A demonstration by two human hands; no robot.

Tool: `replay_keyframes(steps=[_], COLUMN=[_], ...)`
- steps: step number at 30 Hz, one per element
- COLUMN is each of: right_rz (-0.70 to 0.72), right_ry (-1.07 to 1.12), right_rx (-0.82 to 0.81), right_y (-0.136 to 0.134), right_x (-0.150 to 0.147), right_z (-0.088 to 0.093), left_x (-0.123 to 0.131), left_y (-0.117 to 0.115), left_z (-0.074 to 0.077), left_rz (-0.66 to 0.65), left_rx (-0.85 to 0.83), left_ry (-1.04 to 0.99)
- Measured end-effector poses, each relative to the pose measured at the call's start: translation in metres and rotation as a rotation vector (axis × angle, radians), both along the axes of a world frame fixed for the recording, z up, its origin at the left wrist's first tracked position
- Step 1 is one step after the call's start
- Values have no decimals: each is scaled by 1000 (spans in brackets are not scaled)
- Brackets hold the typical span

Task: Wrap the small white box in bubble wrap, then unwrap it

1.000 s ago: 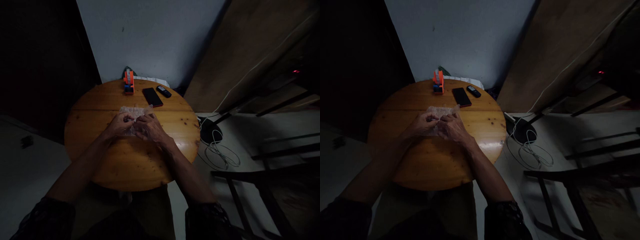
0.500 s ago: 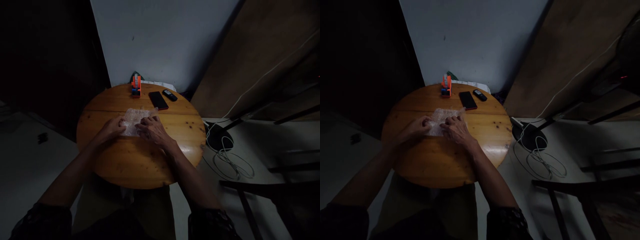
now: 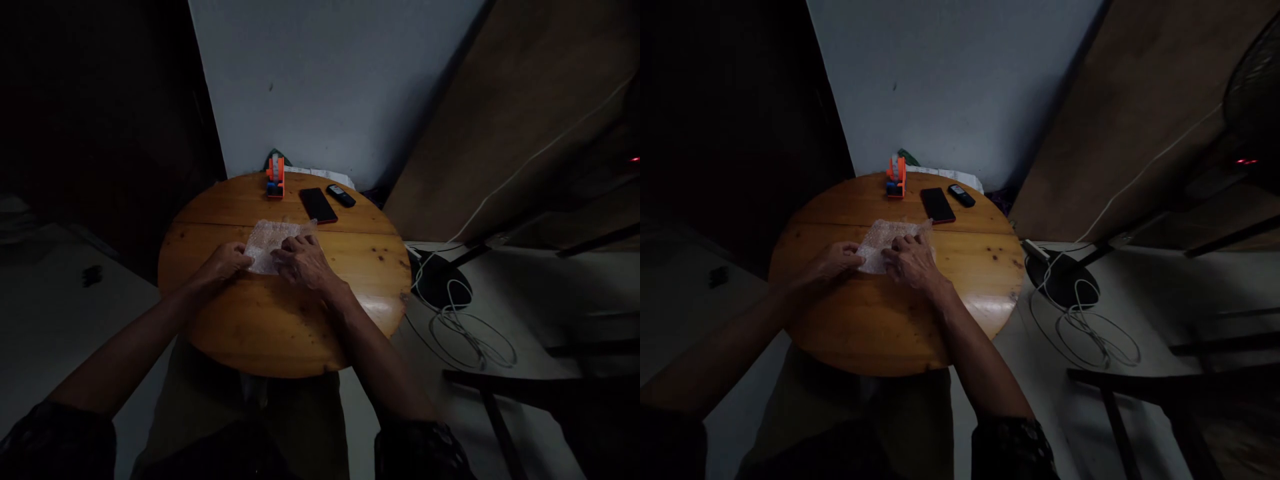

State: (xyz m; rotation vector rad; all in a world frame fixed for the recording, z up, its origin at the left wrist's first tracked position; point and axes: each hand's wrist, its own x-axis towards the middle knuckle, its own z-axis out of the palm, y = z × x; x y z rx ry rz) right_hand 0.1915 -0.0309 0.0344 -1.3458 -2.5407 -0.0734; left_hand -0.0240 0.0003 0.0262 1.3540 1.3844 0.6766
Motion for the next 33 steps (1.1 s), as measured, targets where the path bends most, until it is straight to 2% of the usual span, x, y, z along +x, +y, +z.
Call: replay_keyframes(steps=[3, 7, 12, 15, 17, 20, 22, 24, 28, 33], right_rz=[-2, -18, -40, -23, -31, -159, -313, -475, -679, -733], right_ry=[-2, 20, 178, 289, 345, 425, 486, 513, 419, 324], right_rx=[-5, -32, -62, -101, -117, -70, -62, -115, -307, -426], right_y=[0, 0, 0, 0, 1, 5, 8, 9, 6, -7], right_x=[-1, -2, 2, 9, 13, 23, 32, 44, 68, 74], right_z=[0, 1, 2, 3, 4, 5, 7, 10, 16, 10], left_x=[11, 32, 45, 44, 43, 46, 50, 52, 53, 56], left_y=[-4, -8, -14, -14, -13, -12, -11, -10, -10, -9], left_z=[3, 6, 7, 11, 14, 15, 11, 4, -12, -23], left_rz=[86, 106, -23, -138, -203, -258, -280, -288, -250, -253], left_rx=[-53, -2, 58, 105, 186, 378, 527, 692, 984, 1059], left_ry=[-116, -261, -238, -123, 26, 346, 521, 606, 587, 500])
